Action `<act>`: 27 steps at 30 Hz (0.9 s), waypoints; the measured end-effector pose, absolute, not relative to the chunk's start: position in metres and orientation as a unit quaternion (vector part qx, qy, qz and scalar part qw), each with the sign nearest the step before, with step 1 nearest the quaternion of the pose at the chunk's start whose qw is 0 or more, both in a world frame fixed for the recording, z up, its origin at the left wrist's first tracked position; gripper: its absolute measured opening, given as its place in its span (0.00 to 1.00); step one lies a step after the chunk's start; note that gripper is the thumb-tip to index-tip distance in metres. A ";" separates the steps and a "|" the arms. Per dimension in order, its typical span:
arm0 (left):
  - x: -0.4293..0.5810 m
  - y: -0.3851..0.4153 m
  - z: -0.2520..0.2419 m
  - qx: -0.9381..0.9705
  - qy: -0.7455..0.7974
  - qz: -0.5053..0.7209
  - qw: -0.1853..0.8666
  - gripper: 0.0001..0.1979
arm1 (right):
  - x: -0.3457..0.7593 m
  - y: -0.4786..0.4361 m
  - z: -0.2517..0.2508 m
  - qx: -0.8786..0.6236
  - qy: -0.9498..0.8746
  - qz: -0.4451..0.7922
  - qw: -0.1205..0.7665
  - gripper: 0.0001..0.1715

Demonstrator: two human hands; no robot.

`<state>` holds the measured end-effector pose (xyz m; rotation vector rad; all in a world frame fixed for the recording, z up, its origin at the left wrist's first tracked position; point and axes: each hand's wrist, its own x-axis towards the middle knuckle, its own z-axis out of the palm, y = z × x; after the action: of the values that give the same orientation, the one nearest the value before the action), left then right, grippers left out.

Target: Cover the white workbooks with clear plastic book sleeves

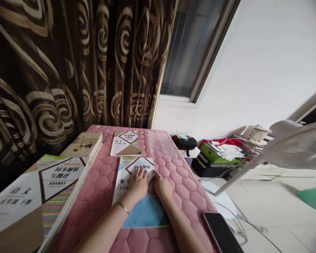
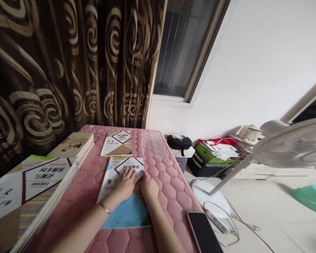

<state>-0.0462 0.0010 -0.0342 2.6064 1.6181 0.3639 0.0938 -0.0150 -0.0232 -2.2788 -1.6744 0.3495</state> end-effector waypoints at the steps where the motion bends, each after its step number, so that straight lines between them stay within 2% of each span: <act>1: -0.042 0.002 -0.039 0.843 0.523 0.123 0.036 0.27 | 0.094 -0.015 -0.022 -0.793 -0.581 0.120 0.141 0.27; 10: -0.101 0.015 -0.056 0.788 0.598 0.146 -0.020 0.29 | 0.092 -0.017 -0.024 -0.788 -0.599 0.111 0.094 0.29; 13: -0.102 0.014 -0.056 0.788 0.600 0.135 -0.028 0.30 | 0.084 -0.013 -0.017 -0.777 -0.625 0.044 0.067 0.29; 16: -0.098 0.015 -0.056 0.791 0.598 0.130 -0.031 0.30 | 0.069 0.002 -0.008 -0.722 -0.686 -0.016 0.086 0.25; 20: -0.099 0.015 -0.055 0.793 0.593 0.132 -0.031 0.30 | 0.056 0.030 -0.010 -0.615 -0.782 0.047 0.088 0.30; 24: -0.103 0.014 -0.056 0.794 0.592 0.135 -0.022 0.30 | 0.068 0.046 -0.029 -0.669 -0.735 0.078 0.078 0.37; 27: -0.096 0.020 -0.058 0.785 0.603 0.138 -0.030 0.30 | 0.080 0.047 -0.039 -0.696 -0.709 0.078 0.089 0.37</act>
<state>-0.0962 0.0199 -0.0584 2.5137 1.9330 0.4434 0.0797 0.0470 -0.0394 -2.0690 -2.1076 0.2326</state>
